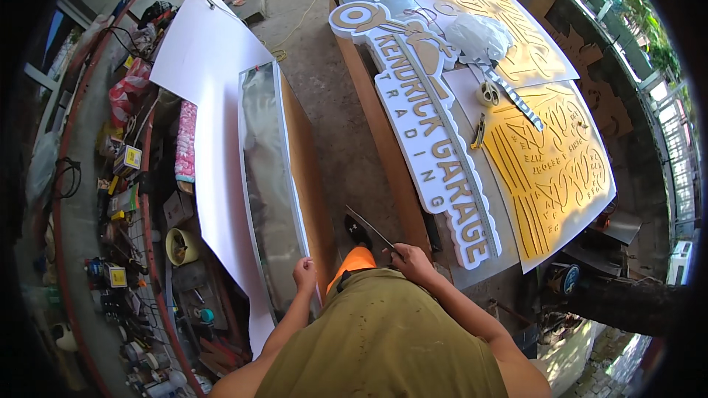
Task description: Measuring and marking dimensions on a sign component using a ruler and a pencil.
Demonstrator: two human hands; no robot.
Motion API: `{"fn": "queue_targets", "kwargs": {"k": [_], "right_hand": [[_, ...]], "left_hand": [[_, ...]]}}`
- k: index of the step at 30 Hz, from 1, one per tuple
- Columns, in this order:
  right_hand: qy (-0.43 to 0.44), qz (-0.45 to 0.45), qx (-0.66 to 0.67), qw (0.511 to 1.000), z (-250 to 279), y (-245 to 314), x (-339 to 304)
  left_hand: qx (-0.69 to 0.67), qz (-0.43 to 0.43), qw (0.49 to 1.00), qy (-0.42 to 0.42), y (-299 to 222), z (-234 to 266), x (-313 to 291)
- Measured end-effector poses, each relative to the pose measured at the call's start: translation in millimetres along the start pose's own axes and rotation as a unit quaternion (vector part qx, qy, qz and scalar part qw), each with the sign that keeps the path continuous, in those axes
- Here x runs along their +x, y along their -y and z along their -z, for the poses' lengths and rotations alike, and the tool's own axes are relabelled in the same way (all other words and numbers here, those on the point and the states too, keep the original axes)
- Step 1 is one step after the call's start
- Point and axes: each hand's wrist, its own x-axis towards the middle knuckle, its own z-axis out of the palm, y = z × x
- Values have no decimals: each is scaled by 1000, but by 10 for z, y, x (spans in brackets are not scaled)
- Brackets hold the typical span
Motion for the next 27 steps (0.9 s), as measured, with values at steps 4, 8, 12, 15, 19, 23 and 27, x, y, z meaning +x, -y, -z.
{"fn": "queue_targets", "kwargs": {"k": [4,8,12,15,19,23,27], "right_hand": [[-3,-1,-37,999,-21,267,572],[-19,8,-27,999,-43,619,1165],[-38,-16,35,999,-77,935,1619],[-53,-19,56,997,-112,1120,1856],[-14,-24,-5,1000,-101,1253,2196],[-9,-35,2,999,20,1458,2556],[-26,-28,18,999,209,1409,3037]], "left_hand": [[-80,24,995,46,-299,-21,695],[-91,3,995,44,-284,42,1492],[-171,-3,983,65,-461,259,2170],[-194,4,980,50,-584,396,2581],[-201,9,978,59,-827,428,2920],[-238,36,968,78,-1193,190,3187],[-202,29,968,147,-1949,-98,3690]]}}
